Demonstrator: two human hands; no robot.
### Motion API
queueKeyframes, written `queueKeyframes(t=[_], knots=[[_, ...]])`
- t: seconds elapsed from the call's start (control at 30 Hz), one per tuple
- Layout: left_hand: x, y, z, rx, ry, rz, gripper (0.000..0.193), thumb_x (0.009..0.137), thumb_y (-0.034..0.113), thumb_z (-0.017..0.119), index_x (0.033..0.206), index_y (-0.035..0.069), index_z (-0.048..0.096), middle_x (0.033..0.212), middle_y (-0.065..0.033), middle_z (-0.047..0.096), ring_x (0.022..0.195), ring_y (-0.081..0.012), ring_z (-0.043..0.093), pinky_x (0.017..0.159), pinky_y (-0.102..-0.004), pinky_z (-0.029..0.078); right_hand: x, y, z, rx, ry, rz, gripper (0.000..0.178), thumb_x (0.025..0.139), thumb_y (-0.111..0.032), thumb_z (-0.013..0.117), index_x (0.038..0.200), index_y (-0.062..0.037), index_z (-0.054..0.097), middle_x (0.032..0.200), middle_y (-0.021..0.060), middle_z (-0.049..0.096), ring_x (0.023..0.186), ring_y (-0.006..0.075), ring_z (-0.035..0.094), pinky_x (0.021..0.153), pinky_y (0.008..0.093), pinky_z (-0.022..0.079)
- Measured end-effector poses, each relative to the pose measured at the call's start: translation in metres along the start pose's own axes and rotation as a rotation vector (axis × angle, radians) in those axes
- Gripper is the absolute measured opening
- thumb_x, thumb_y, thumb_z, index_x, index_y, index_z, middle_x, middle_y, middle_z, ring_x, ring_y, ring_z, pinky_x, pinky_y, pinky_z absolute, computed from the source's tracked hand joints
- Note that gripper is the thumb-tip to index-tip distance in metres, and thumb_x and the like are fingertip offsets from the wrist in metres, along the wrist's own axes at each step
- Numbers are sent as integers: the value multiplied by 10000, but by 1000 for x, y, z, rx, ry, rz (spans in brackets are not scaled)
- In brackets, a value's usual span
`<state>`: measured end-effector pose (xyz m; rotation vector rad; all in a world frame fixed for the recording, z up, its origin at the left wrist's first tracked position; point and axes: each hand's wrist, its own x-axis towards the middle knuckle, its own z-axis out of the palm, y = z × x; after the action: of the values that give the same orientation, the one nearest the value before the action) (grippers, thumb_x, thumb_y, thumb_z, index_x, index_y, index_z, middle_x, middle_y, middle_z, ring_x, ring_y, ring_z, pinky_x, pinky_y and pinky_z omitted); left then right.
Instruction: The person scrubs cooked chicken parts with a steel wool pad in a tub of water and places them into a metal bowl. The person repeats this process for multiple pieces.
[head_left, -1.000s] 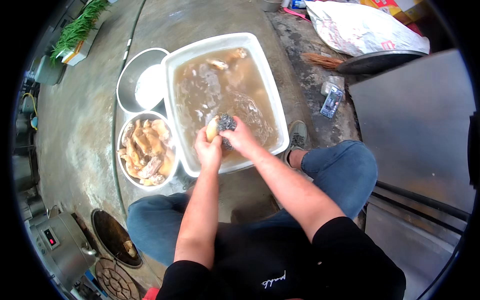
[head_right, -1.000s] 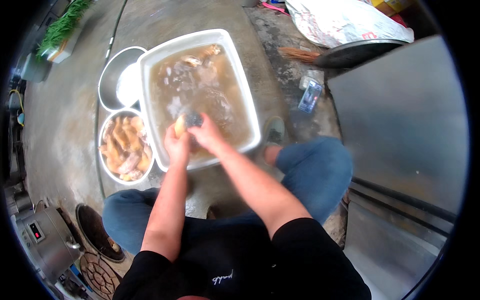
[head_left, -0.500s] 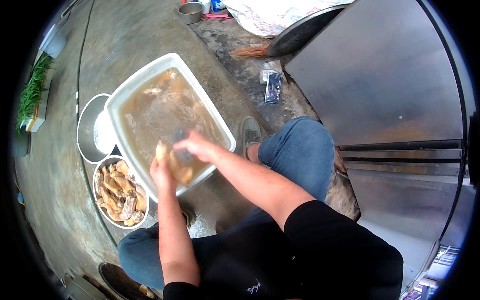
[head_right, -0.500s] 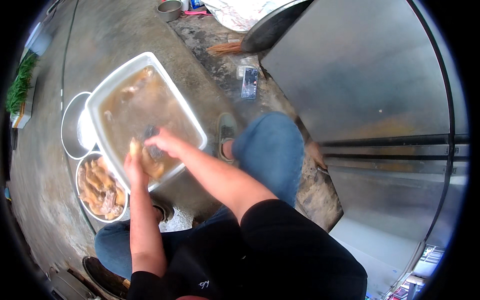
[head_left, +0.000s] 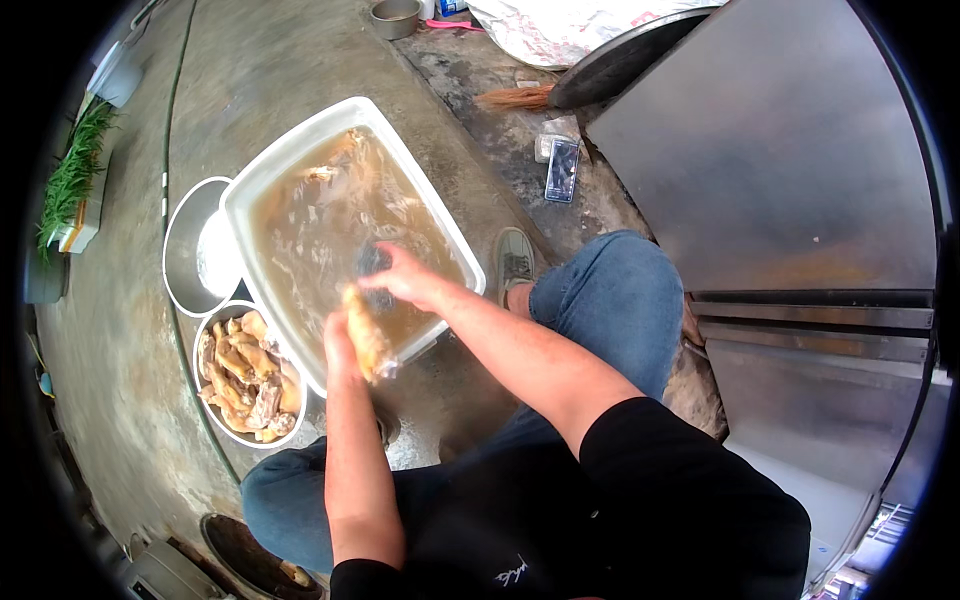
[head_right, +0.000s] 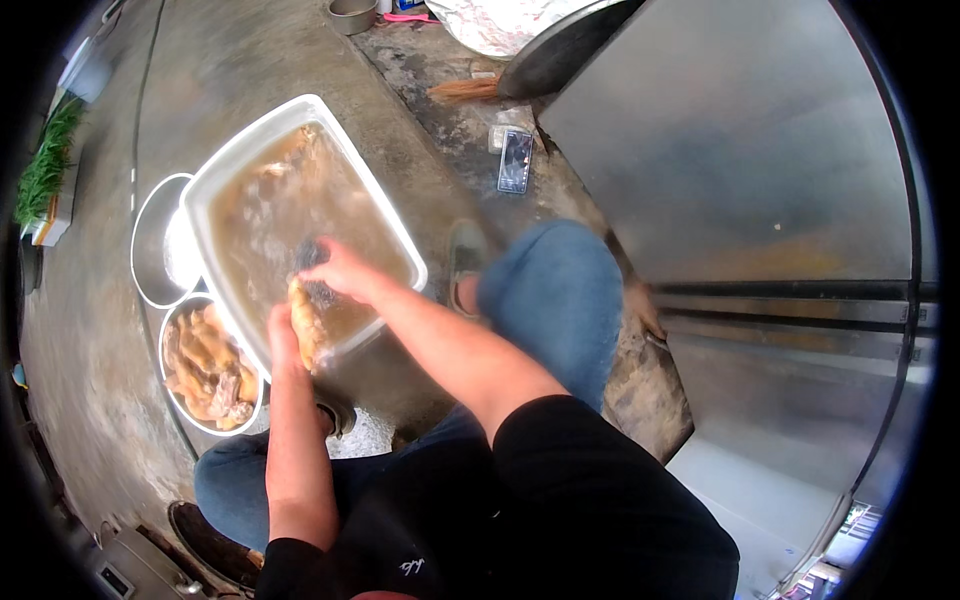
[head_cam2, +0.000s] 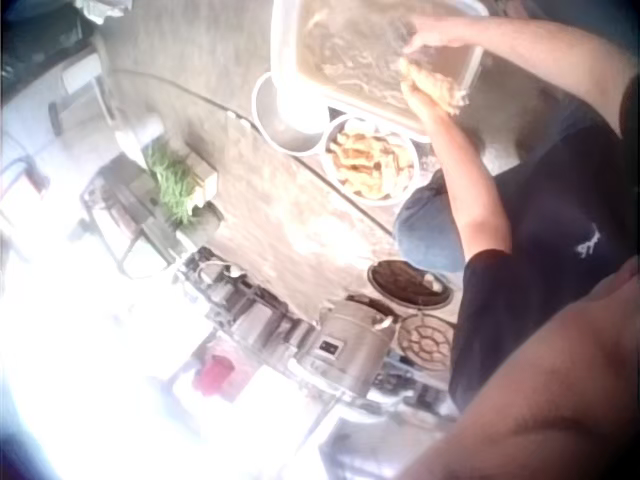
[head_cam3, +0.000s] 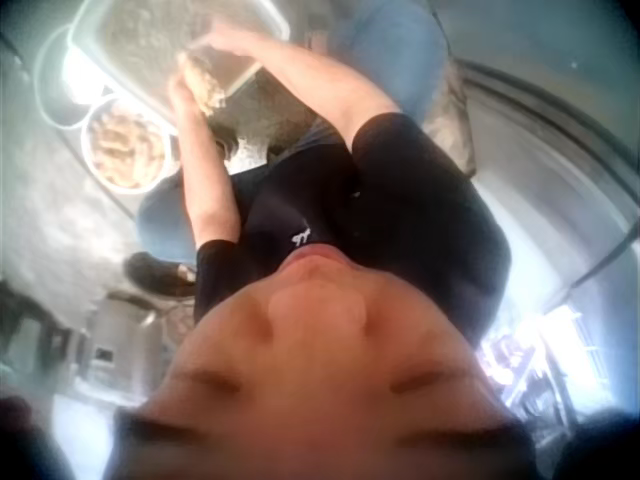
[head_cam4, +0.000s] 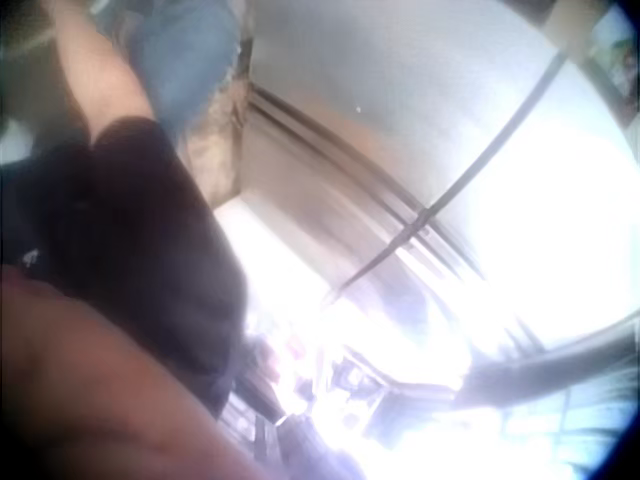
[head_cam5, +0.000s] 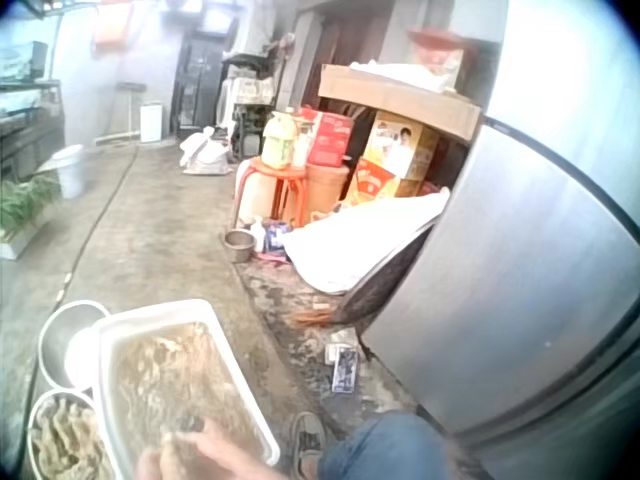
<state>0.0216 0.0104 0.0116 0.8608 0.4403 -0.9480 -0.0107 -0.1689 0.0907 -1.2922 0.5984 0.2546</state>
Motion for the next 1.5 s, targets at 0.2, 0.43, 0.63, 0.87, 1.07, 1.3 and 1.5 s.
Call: queueKeyframes(t=[0.2,0.43,0.63,0.87,1.07,1.3,1.5], knots=[[0,-20,16,12,67,-66,240,847,262,499,852,46,603,675,-75,607,555,-201,589,510,-323,508,3,34,10,-311,45,-159,672,787,-202,740,1333,47,438,1225,251,586,1137,326,581,952,391,461],[10,-24,-6,-123,-93,-115,260,819,266,524,895,35,614,714,-74,622,576,-195,594,510,-308,502,40,54,-3,64,228,-187,429,855,-162,691,1209,33,547,1060,145,664,946,242,643,859,353,512],[7,-14,-11,-216,-148,-145,294,817,248,516,946,6,622,732,-94,625,582,-209,593,534,-315,515,38,44,-33,289,35,-133,299,839,-51,675,1115,-10,568,990,95,670,881,180,646,770,326,534],[-12,-14,3,-134,-35,-245,269,781,283,519,853,37,601,672,-87,591,539,-212,558,485,-322,480,36,74,10,-26,41,-232,464,847,-24,667,1264,26,472,1026,119,647,920,198,647,821,344,524],[-10,-24,13,-170,-141,-248,302,771,339,512,844,55,585,650,-67,555,528,-210,539,473,-316,454,43,70,-4,690,9,59,272,860,11,634,1116,2,541,941,100,655,788,210,658,750,340,540],[-5,-31,-3,-384,-287,-314,297,791,390,525,843,102,576,605,3,497,463,-143,476,411,-313,407,24,53,11,386,-32,-107,141,884,-65,626,1014,-13,613,844,111,673,795,209,669,732,334,544],[-9,-34,3,-194,-105,-271,338,805,371,483,912,70,596,640,-34,560,507,-185,551,419,-324,454,32,74,12,693,51,118,153,901,-130,625,849,8,583,735,126,618,656,257,636,639,387,545]])
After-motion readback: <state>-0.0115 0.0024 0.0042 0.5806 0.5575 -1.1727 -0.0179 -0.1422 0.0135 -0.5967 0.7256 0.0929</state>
